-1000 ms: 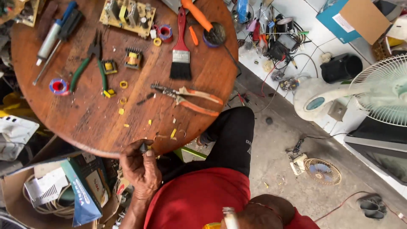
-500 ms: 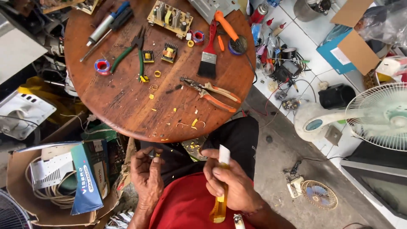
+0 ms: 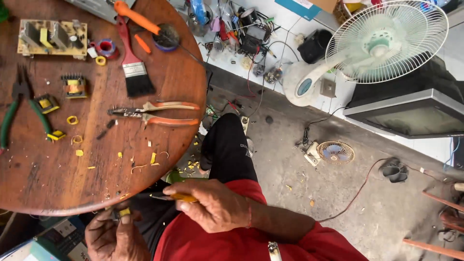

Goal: Repairing a small electronic transformer by stripping wire insulation and preparing the core.

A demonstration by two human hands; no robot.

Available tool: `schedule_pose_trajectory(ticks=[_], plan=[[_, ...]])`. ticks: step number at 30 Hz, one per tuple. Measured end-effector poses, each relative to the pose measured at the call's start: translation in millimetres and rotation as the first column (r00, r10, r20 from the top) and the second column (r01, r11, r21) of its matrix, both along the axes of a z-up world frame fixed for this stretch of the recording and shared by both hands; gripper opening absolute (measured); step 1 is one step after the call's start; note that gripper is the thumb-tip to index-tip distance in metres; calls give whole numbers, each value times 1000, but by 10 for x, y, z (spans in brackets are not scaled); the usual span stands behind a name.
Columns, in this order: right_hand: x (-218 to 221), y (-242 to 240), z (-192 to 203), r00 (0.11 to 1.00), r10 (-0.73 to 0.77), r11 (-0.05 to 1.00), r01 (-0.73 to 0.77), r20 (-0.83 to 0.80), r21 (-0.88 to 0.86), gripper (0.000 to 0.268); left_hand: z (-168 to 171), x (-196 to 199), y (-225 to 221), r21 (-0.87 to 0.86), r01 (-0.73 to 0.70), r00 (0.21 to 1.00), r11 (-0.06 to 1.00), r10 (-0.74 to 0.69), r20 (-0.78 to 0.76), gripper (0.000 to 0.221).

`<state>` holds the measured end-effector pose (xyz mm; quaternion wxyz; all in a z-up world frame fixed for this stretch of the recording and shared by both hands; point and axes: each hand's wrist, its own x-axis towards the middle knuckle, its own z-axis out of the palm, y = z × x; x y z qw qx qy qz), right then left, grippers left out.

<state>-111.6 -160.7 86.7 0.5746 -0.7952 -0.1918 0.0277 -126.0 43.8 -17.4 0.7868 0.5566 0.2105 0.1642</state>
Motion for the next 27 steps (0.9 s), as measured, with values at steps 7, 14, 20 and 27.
schedule_pose_trajectory(ticks=[7, 14, 20, 27], plan=[[12, 62, -183, 992, 110, 994, -110, -60, 3, 50, 303, 106, -163, 37, -15, 1000, 999, 15, 12, 41], [359, 89, 275, 981, 71, 983, -37, 182, -182, 35, 873, 530, -215, -168, 157, 960, 973, -111, 255, 33], [532, 77, 301, 926, 109, 950, 11, 362, -313, 45, 1174, 717, -201, -215, 292, 881, 932, -174, 440, 28], [549, 255, 497, 914, 134, 917, 32, 383, -397, 48, 1142, 666, -97, -43, 166, 906, 985, -134, 402, 29]])
